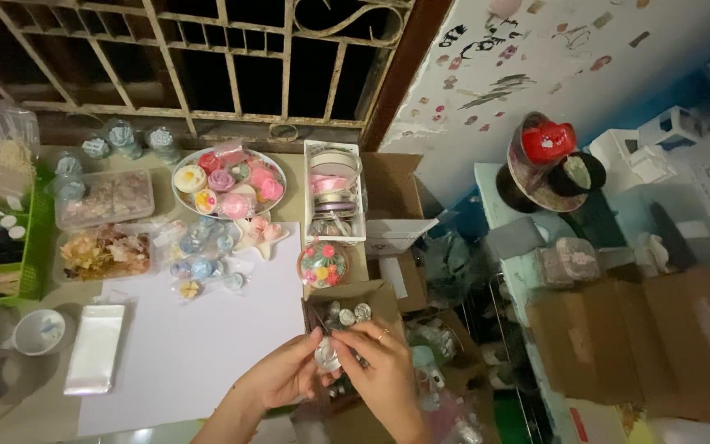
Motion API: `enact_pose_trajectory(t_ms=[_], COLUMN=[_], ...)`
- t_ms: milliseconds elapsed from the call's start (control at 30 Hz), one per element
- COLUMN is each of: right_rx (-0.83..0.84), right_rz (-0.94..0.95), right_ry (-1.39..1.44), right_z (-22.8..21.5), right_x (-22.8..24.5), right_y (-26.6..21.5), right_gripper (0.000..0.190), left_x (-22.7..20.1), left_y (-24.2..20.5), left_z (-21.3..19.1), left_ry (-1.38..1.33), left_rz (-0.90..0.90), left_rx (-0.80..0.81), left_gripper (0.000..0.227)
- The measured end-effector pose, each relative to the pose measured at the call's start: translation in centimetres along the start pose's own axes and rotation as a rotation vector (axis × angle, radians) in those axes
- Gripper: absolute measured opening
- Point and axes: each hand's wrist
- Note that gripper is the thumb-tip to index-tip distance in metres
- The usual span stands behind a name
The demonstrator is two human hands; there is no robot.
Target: Sorting and arranging small metal tea light tins from a box onto a workspace for candle preparation.
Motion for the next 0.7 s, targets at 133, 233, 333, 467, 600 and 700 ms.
enact_pose_trajectory(t_ms=[133,233,333,467,600,700], right_rx=[-0.022,-0.039,-0.058,-0.192,0.251,0.784], right_rz=[-0.075,-0.042,0.080,0.396,0.445,0.131], right_ry=[-0.063,-0.026,0.125,0.401,0.131,-0.067], right_z=[0.3,0.5,-0.3,0.2,4.0,8.2], right_x=[0.1,-0.5,-1.2,-5.6,-13.7,-15.0], right_y=[-0.2,-0.5,-0.7,-2.5,-6.8,-10.0], right_gripper=[0.013,0.015,0.022,0.025,0.034,0.037], left_x=[-0.1,0.1,-0.3,-1.3,-1.6,-1.9], left_y=[-0.1,0.2,0.1,-0.7,-0.8,-0.8], left_z=[0.3,-0.5,-0.2,1.4,1.4,1.4], left_ry=[0.045,0.020,0.056,0.089,0.069,0.011], left_rz=[-0.024,-0.029,0.016,0.082,0.087,0.115], left_rx=[0.019,0.036,0.071,0.214,0.187,0.196], left_gripper=[0.047,0.046,0.056,0.067,0.062,0.061])
Point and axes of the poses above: each hand's wrist, its own y-axis towards the middle knuckle, its own z-axis out of the palm, x = y × z, and after that the axes turned 9 degrees about x, right-handed
